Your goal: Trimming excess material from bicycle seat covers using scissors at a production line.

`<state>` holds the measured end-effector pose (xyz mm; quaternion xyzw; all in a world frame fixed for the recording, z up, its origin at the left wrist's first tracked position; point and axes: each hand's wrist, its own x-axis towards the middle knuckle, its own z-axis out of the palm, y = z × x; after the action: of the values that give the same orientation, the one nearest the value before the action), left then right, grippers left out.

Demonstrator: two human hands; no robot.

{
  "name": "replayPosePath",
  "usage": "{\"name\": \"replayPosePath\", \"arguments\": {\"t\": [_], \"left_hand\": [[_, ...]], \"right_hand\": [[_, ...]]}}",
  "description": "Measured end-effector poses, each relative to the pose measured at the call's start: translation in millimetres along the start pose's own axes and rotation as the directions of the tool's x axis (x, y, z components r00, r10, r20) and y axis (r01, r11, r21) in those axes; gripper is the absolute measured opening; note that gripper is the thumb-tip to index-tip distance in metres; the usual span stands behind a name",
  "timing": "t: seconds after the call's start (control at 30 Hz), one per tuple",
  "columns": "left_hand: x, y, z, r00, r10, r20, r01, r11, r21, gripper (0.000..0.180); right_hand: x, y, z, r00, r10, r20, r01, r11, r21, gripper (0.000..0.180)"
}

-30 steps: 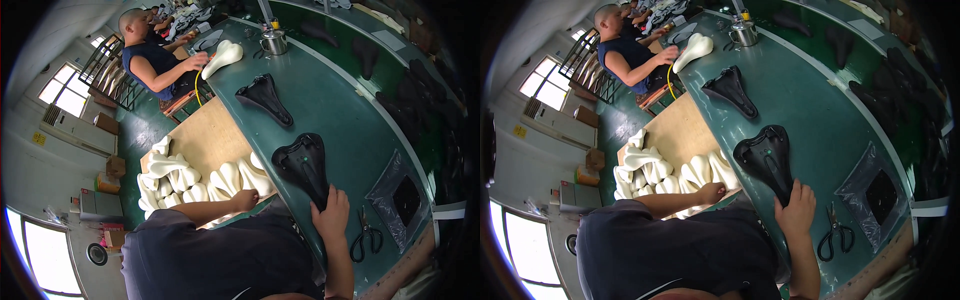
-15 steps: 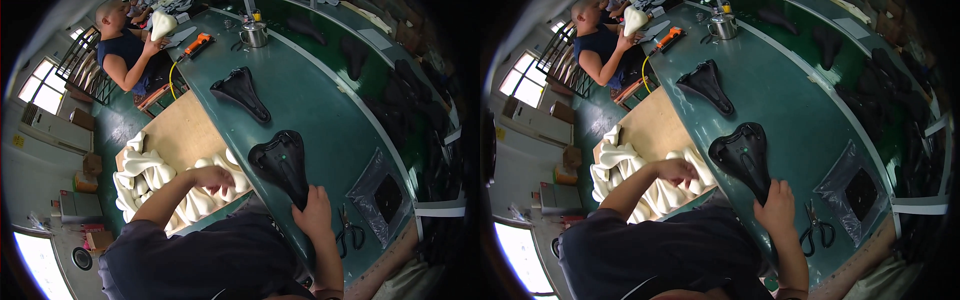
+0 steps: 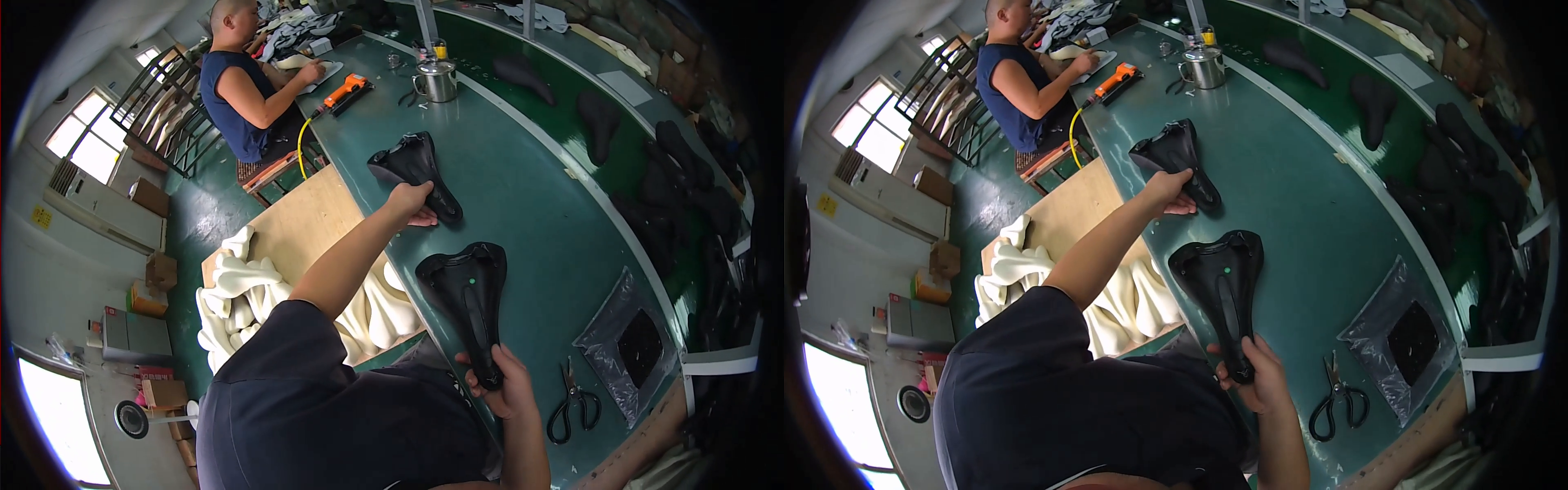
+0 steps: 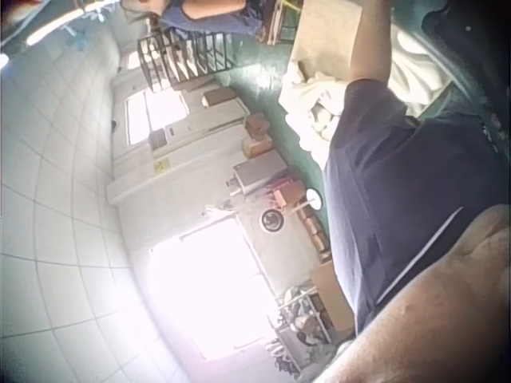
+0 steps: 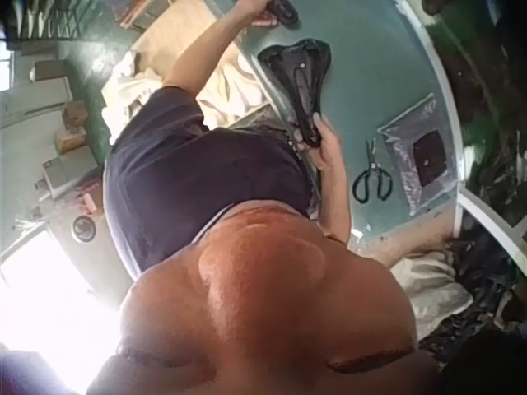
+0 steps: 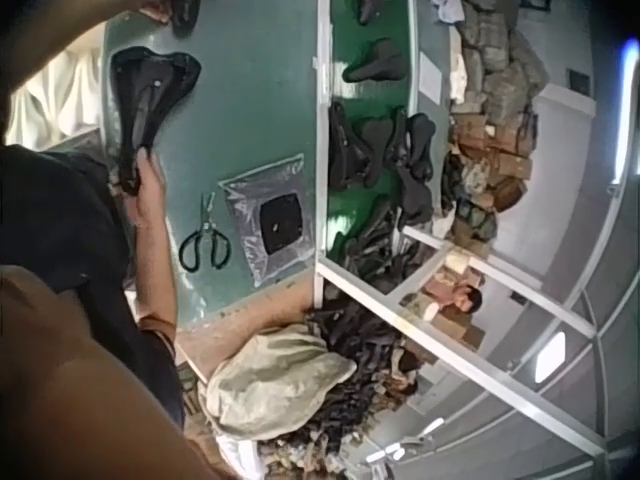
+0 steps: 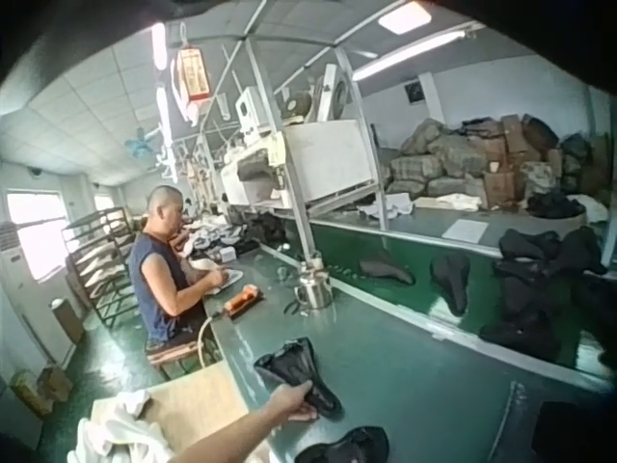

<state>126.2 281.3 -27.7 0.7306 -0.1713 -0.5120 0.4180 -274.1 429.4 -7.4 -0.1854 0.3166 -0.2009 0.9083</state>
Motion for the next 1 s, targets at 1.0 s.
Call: {"name": "replayPosePath", "arguments": {"t": [1.0], "left_hand": [[-114,-101,171,0.807,0.466,0.364,-0.274,0.840,-0.468,0.057]], "right_hand": [[21,-23,-42,0.788,-0.570,-0.232,0.559,0.821,-0.120,0.037]]}}
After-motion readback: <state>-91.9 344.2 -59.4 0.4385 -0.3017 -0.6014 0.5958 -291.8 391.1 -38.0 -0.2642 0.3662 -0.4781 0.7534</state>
